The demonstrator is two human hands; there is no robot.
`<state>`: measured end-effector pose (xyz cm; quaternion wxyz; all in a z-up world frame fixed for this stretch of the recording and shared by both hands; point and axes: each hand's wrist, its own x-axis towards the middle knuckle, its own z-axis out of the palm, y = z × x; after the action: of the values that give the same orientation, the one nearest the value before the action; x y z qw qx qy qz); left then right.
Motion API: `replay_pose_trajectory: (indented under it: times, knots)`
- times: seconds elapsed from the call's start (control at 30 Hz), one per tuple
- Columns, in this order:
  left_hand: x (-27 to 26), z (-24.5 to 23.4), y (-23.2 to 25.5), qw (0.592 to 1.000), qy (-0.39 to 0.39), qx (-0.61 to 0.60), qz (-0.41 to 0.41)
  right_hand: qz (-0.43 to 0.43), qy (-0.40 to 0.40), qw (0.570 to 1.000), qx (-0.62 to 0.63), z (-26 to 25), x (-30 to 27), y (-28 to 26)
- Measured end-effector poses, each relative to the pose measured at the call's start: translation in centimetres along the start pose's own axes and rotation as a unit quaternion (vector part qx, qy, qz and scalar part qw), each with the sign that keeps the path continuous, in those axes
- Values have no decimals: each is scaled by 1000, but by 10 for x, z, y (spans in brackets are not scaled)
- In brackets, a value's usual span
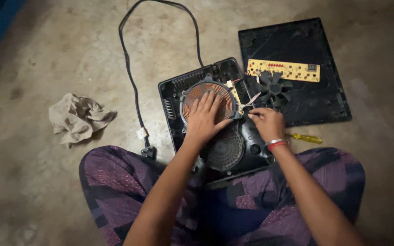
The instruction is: The person wipes the copper heating coil of a disassembled electric heater with a cloth. They then use a screwdriver to adjust or tighten components around the coil and fan assembly.
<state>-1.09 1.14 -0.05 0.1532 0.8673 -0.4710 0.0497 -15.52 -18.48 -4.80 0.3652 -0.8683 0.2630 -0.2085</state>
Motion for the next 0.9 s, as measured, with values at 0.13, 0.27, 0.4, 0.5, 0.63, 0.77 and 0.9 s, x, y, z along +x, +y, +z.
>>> replay_pose_trajectory:
  times: [0.13, 0.27, 0.4, 0.5, 0.63, 0.77, 0.9]
  knots:
    - [11, 9, 8, 999, -33, 3, 35, -1, -15, 999, 38, -1, 2, 0]
    - [7, 18, 11, 999, -34, 6, 35, 11, -35, 998, 42, -1, 2, -9]
    - [5, 24, 11, 999, -14, -5, 32, 6, -53, 998, 18, -3, 4, -15]
    - [3, 25, 13, 999, -25, -2, 21, -12, -57, 998, 16, -5, 5, -21]
    - [4, 25, 14, 1000, -15, -2, 18, -37, -71, 996, -28, -8, 7, -30]
    - [4, 24, 15, 1000, -13, -7, 11, -47, -83, 995, -28, -9, 7, -38]
    - [4, 23, 14, 1000, -12, -14, 10, -35, -84, 992, -84, -6, 6, -40]
